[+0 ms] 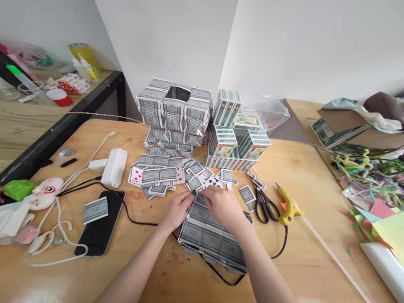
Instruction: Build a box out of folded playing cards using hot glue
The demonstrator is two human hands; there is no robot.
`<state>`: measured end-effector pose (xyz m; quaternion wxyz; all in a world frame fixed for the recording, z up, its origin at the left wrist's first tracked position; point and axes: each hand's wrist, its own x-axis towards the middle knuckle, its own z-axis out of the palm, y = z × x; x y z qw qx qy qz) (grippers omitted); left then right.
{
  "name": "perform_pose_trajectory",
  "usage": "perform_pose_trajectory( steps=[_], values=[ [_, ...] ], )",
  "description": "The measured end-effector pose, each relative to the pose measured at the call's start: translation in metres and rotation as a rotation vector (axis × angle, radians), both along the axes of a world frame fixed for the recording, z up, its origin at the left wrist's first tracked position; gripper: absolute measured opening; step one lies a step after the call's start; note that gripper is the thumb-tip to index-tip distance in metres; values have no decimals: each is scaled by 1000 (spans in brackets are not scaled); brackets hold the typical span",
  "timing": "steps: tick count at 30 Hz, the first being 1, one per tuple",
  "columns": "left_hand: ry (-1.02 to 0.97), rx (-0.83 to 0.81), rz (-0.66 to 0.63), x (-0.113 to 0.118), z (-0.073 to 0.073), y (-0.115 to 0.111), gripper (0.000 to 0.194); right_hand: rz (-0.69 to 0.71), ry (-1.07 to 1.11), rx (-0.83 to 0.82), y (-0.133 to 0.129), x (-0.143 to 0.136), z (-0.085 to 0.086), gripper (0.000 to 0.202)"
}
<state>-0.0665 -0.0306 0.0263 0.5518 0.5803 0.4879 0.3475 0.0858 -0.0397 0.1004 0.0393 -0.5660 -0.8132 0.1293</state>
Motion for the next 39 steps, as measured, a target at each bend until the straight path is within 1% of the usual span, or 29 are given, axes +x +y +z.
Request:
perform_pose_trajectory(
  steps=[4,9,16,20,22,24,27,29,31,35,39],
  values=[
    [-15,26,-13,0,-1,-1,37,0,-9,4,0,-1,-1,25],
    [-17,37,-22,0,2,-2,38,11,11,0,2,-1,-4,27],
    [-179,-37,-40,4,1,-5,41,24,88,-7,2,1,-10,27],
    [-229,-100,-54,5,3,-8,43,22,86,-12,2,-1,-13,29],
    [-242,-123,-74,4,5,-10,41,19,73,-31,2,-3,-14,28],
    [-235,-130,-112,3,6,-11,39,23,74,-53,2,-2,-14,27],
    [-189,-133,-162,2,5,-10,43,52,136,-99,3,3,-9,30],
    [-153,-134,-191,2,5,-9,41,70,199,-132,4,9,-4,30],
    [-114,-129,-220,1,5,-7,38,53,245,-146,5,16,-1,26],
    [-70,-124,-233,0,9,-5,34,-29,232,-111,4,23,-1,22],
    [-97,-117,-247,1,11,-5,32,-51,200,-48,2,24,-6,23]
  ],
)
